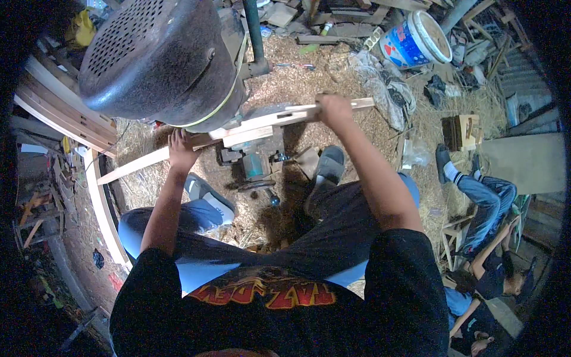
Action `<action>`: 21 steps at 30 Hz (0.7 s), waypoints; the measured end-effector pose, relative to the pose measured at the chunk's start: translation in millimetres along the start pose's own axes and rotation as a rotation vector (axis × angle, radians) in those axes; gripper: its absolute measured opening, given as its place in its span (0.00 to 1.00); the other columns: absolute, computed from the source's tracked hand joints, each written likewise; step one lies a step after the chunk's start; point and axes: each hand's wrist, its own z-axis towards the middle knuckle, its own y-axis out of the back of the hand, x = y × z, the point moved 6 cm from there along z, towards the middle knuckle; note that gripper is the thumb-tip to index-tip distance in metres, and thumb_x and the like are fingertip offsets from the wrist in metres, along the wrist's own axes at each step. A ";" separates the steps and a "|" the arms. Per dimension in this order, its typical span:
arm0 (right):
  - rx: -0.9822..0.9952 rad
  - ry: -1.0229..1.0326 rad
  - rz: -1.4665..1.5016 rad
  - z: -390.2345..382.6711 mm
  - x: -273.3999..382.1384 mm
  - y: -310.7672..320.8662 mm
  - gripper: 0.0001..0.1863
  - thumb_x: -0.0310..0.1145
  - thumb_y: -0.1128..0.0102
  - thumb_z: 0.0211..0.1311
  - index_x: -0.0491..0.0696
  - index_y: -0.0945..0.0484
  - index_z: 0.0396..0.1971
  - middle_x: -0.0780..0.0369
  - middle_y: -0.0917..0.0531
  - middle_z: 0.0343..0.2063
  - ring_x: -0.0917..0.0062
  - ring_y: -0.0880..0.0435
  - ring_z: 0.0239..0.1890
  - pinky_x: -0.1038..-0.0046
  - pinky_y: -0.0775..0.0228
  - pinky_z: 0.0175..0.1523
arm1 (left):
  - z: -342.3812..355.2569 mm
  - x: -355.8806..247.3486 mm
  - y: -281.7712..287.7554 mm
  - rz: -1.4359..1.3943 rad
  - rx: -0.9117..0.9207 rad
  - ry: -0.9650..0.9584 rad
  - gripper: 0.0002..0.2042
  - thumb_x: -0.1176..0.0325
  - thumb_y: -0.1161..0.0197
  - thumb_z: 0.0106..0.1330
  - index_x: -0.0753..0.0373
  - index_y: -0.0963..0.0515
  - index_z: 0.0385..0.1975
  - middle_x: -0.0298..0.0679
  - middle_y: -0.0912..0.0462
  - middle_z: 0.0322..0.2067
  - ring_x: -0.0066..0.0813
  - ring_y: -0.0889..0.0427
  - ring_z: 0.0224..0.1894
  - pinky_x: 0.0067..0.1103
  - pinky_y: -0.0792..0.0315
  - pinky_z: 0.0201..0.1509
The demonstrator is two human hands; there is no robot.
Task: The person uses a router to cut a groove into a piece of wood while sitting on the floor. They then mark the wood with a pencil and continue to route the channel.
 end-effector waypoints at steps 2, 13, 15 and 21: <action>-0.034 -0.002 -0.009 -1.2 -19.0 -0.1 0.13 0.38 0.30 0.54 0.55 0.17 0.40 0.60 0.14 0.40 0.60 0.16 0.49 0.53 0.26 0.51 | 0.6 -3.3 -4.1 -0.040 -0.012 -0.032 0.45 0.52 0.26 0.52 0.71 0.39 0.65 0.58 0.33 0.64 0.53 0.37 0.70 0.42 0.51 0.78; -0.105 0.004 -0.080 11.1 -40.6 -39.7 0.14 0.36 0.26 0.49 0.53 0.16 0.37 0.55 0.14 0.35 0.58 0.14 0.42 0.57 0.22 0.49 | -14.0 16.9 -2.3 0.024 -0.079 -0.014 0.35 0.55 0.29 0.59 0.67 0.32 0.63 0.51 0.27 0.59 0.48 0.32 0.66 0.41 0.45 0.76; -0.139 0.006 -0.098 10.5 -38.0 -41.0 0.08 0.31 0.35 0.53 0.51 0.15 0.34 0.55 0.13 0.34 0.60 0.13 0.41 0.57 0.21 0.47 | -15.4 23.1 -5.5 0.006 -0.053 0.030 0.33 0.55 0.30 0.60 0.63 0.30 0.64 0.51 0.27 0.61 0.48 0.31 0.66 0.40 0.45 0.76; -0.114 -0.003 -0.088 5.5 -21.8 -27.3 0.10 0.33 0.31 0.51 0.50 0.16 0.34 0.55 0.13 0.34 0.59 0.13 0.41 0.57 0.21 0.48 | -16.4 31.1 -12.9 -0.014 -0.002 0.031 0.28 0.55 0.32 0.62 0.59 0.26 0.61 0.50 0.25 0.61 0.49 0.29 0.65 0.40 0.44 0.75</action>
